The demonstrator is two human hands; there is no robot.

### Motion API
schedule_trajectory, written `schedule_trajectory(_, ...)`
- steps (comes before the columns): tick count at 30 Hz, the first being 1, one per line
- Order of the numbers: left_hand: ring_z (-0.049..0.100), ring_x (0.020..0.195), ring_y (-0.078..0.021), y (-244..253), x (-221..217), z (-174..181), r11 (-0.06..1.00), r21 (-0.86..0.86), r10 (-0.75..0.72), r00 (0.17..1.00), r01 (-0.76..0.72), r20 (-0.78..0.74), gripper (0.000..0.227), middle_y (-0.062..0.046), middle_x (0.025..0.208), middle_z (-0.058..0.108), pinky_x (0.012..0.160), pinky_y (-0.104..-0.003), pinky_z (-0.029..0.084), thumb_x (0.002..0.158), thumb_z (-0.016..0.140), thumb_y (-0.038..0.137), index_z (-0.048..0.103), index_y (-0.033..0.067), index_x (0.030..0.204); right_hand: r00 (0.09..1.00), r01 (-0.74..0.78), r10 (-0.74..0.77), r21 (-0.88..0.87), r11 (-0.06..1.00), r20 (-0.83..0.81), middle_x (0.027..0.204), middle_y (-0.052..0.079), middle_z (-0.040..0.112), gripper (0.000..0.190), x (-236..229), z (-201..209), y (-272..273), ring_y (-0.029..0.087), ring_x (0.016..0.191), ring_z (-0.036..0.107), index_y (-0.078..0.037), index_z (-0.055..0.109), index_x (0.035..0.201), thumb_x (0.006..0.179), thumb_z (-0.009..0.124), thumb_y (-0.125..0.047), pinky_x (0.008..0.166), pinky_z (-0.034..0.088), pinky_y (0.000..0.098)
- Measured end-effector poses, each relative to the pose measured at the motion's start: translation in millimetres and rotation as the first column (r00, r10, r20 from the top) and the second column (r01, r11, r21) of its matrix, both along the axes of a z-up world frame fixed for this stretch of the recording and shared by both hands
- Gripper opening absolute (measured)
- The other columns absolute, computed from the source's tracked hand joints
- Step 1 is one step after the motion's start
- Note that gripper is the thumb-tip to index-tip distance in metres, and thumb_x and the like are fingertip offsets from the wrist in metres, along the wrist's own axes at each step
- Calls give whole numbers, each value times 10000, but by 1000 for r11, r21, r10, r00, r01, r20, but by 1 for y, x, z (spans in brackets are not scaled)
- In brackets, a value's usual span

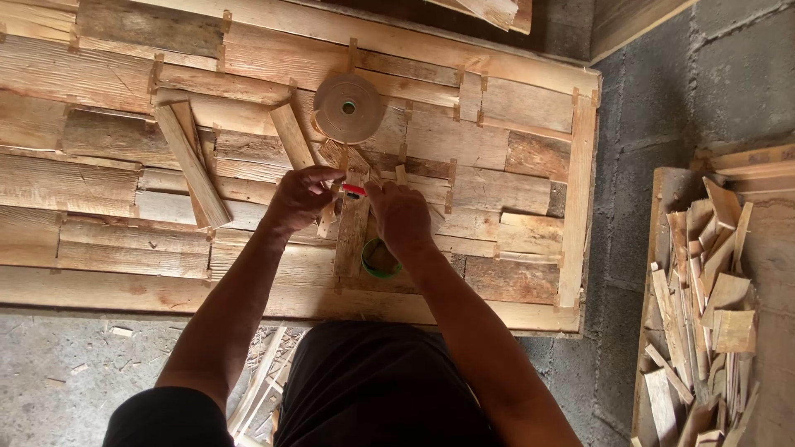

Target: Assembling a decorative wooden mosaic by placing and gluing various small wood pieces onto a base panel.

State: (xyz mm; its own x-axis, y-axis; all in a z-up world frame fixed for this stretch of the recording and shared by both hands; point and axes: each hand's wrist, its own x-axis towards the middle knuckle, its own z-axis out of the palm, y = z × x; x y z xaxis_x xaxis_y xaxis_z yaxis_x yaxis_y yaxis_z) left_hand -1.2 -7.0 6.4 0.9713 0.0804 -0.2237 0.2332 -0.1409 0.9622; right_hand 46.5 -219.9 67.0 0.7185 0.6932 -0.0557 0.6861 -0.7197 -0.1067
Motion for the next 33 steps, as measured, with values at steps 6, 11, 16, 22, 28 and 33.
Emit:
schedule_trajectory(6, 725, 1043, -165, 27, -5, 8, 992, -41, 129, 971, -123, 201, 461, -111, 1422, 621, 797, -297, 662, 910, 740, 58, 646, 54, 1361, 968, 177, -188, -75, 981, -168, 988, 111, 712, 317, 3, 8, -50, 281, 889, 707, -127, 626, 1205, 908, 700, -206, 774, 560, 440)
schedule_trajectory(11, 725, 882, -222, 37, -33, 7, 859, 506, 112, 993, -79, -36, 587, -163, 1108, 735, 786, -364, 597, 816, 850, 119, 584, 25, 1331, 784, 569, -467, 172, 804, -410, 1019, 111, 740, 246, -3, -26, -129, 310, 867, 719, -137, 626, 1191, 957, 672, -195, 760, 559, 464)
schedule_trajectory(16, 738, 861, -234, 35, -60, -30, 754, 655, 126, 990, -49, -70, 488, -175, 1113, 713, 841, -382, 612, 803, 904, 167, 706, 37, 1230, 611, 774, -682, 123, 621, -401, 964, 93, 788, 220, 0, -81, -217, 245, 822, 747, -172, 706, 1090, 945, 754, -331, 780, 590, 419)
schedule_trajectory(22, 719, 777, -255, 6, -62, 9, 829, 533, 279, 951, -170, -131, 840, -212, 1231, 664, 684, -373, 597, 727, 893, 124, 502, 7, 1461, 806, 537, -588, 333, 775, 66, 1312, 137, 673, 451, 21, -127, -297, 287, 1066, 675, -94, 671, 1285, 841, 753, -107, 881, 597, 436)
schedule_trajectory(28, 738, 810, -249, 0, -76, -10, 798, 564, 298, 952, -212, -64, 853, -218, 1258, 677, 707, -354, 597, 751, 894, 130, 486, -28, 1484, 828, 560, -550, 113, 821, -106, 1363, 130, 523, 593, 35, -119, -307, 334, 1212, 567, -141, 593, 1407, 837, 755, -99, 976, 552, 470)
schedule_trajectory(33, 721, 838, -258, -7, -79, -17, 768, 599, 328, 942, -226, -66, 784, -201, 1237, 687, 716, -350, 590, 780, 886, 111, 524, -40, 1458, 805, 583, -570, 45, 811, -162, 1355, 133, 476, 556, 38, -116, -305, 335, 1213, 540, -212, 604, 1414, 886, 761, -139, 964, 544, 477)
